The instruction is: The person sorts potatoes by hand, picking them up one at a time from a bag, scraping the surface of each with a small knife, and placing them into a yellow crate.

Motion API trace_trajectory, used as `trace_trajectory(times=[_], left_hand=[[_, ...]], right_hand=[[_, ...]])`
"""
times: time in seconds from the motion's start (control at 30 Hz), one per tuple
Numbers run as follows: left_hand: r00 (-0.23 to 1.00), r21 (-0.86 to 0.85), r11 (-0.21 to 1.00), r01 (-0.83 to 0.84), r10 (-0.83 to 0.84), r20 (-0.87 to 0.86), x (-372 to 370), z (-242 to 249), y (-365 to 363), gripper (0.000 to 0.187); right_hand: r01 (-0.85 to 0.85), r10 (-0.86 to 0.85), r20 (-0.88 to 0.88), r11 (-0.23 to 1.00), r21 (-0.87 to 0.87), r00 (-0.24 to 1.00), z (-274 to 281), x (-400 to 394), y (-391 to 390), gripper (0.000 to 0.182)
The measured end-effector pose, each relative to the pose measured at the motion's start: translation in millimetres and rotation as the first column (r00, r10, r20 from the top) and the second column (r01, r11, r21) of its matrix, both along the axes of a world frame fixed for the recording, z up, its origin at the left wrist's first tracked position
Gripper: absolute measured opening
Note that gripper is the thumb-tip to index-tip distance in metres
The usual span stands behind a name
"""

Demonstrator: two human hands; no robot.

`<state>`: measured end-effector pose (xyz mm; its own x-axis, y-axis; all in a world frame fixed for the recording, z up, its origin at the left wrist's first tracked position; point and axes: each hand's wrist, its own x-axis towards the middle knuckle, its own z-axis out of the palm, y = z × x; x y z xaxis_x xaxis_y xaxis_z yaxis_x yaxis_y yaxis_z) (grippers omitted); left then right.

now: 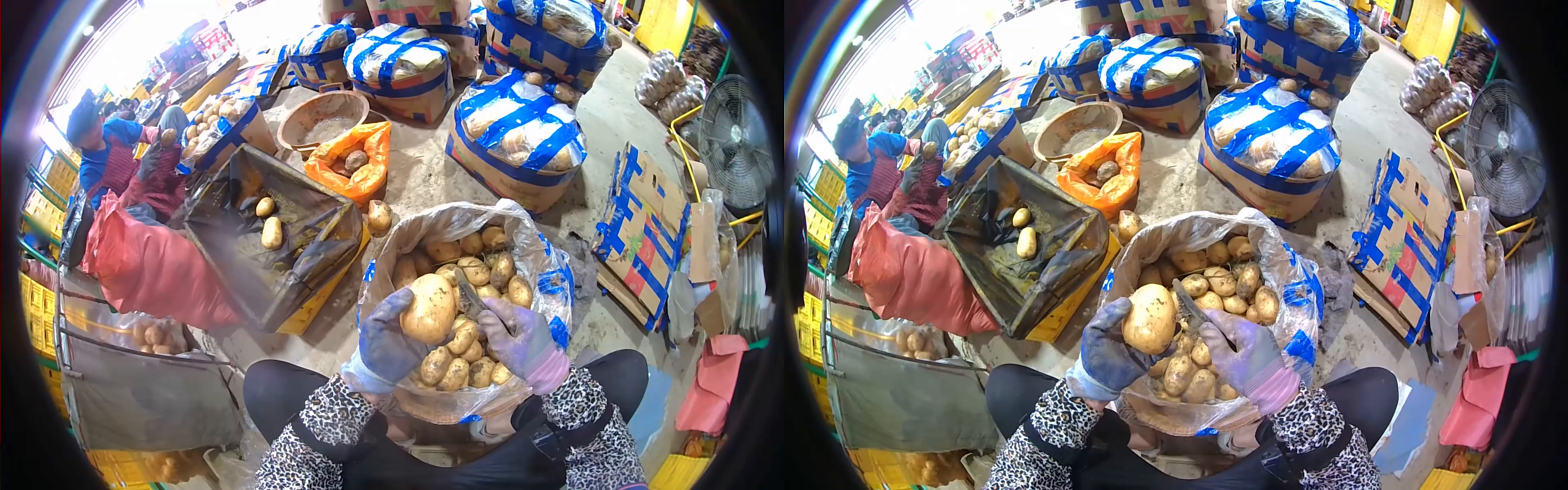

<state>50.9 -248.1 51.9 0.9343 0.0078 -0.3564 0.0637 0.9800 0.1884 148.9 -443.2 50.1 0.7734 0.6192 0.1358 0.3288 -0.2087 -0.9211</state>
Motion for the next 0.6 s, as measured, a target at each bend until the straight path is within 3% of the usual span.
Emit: trace_trajectory(times=[0.13,0.23,0.3,0.33,0.43,0.47,0.53,0.57,0.6], left_hand=[[0.997,0.2,0.977,-0.07,0.065,0.031,3,4,-6,0.048],[0.995,0.365,0.925,-0.103,0.092,0.048,5,-2,-4,0.048],[0.994,0.448,0.888,-0.109,0.091,0.061,4,-4,-4,0.048],[0.994,0.431,0.896,-0.105,0.093,0.049,3,-4,-5,0.048],[0.995,0.35,0.932,-0.096,0.093,0.025,6,-4,-5,0.048],[0.996,0.303,0.949,-0.093,0.092,0.017,6,-7,-5,0.048],[0.995,0.226,0.969,-0.098,0.099,0.01,10,-10,-3,0.048],[0.993,0.645,0.755,-0.116,0.096,0.066,9,-12,-3,0.052],[0.991,0.918,0.373,-0.134,0.067,0.117,7,-14,-3,0.056]], right_hand=[[-0.109,0.135,0.153,0.979,-0.169,0.979,24,-1,1,0.027],[-0.154,0.303,0.431,0.925,-0.347,0.85,25,-5,-2,0.027],[-0.097,0.171,0.32,0.967,-0.233,0.932,18,-3,-1,0.028],[-0.06,0.106,0.254,0.982,-0.179,0.961,16,-3,-1,0.029],[-0.114,0.243,0.438,0.947,-0.299,0.866,22,3,-2,0.033],[-0.142,0.39,0.524,0.882,-0.45,0.757,34,0,-3,0.035],[-0.174,0.351,0.336,0.871,-0.459,0.874,35,0,-3,0.036],[-0.193,0.326,0.231,0.867,-0.46,0.916,35,-1,-3,0.036],[-0.132,0.188,0.168,0.945,-0.298,0.968,35,0,-6,0.034]])
